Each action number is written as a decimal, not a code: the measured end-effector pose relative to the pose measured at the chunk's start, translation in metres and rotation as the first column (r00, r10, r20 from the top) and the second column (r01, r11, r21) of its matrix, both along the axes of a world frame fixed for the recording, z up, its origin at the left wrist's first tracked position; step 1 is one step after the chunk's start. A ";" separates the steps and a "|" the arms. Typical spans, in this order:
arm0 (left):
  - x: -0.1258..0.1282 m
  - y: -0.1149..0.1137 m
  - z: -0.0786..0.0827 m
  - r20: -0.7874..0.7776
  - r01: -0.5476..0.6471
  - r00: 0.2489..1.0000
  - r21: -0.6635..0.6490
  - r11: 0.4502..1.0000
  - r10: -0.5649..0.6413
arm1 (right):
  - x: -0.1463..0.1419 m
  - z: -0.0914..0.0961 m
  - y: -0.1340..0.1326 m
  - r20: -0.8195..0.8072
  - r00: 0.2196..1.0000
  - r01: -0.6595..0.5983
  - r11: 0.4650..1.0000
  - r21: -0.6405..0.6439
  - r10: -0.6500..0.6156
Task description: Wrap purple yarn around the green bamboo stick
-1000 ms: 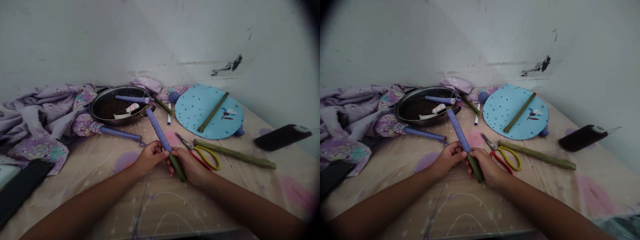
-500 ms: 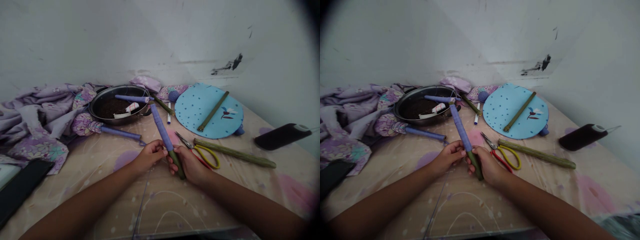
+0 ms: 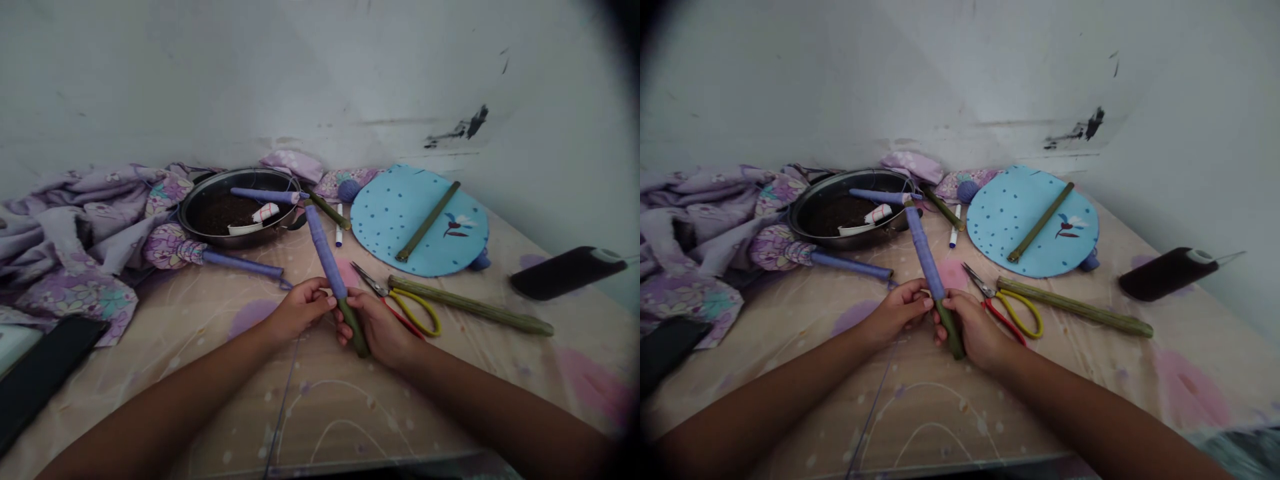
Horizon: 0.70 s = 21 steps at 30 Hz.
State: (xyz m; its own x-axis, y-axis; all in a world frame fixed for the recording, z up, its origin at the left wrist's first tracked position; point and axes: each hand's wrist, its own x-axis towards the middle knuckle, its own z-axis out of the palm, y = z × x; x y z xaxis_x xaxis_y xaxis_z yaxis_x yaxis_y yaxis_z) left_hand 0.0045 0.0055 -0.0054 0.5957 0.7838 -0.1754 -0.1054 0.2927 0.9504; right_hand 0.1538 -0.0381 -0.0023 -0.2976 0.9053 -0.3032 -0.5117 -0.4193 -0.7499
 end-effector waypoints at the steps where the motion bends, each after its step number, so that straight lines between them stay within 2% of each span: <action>1: 0.000 0.000 0.001 0.015 0.004 1.000 -0.002 1.000 -0.004 | 0.000 0.000 0.000 0.009 1.000 -0.006 1.000 0.005 0.006; 6: 0.002 -0.003 0.004 0.155 0.099 0.984 -0.037 0.994 -0.093 | 0.000 -0.002 0.000 0.053 0.998 -0.048 0.999 0.026 0.046; 10: 0.003 -0.005 0.004 0.195 0.077 0.979 -0.045 0.996 -0.066 | 0.000 -0.004 0.000 0.082 0.996 -0.045 0.999 0.024 0.043; 21: 0.000 -0.002 0.003 0.076 -0.004 0.997 0.008 1.000 0.004 | -0.002 0.001 -0.004 0.115 0.993 -0.001 0.999 0.041 -0.004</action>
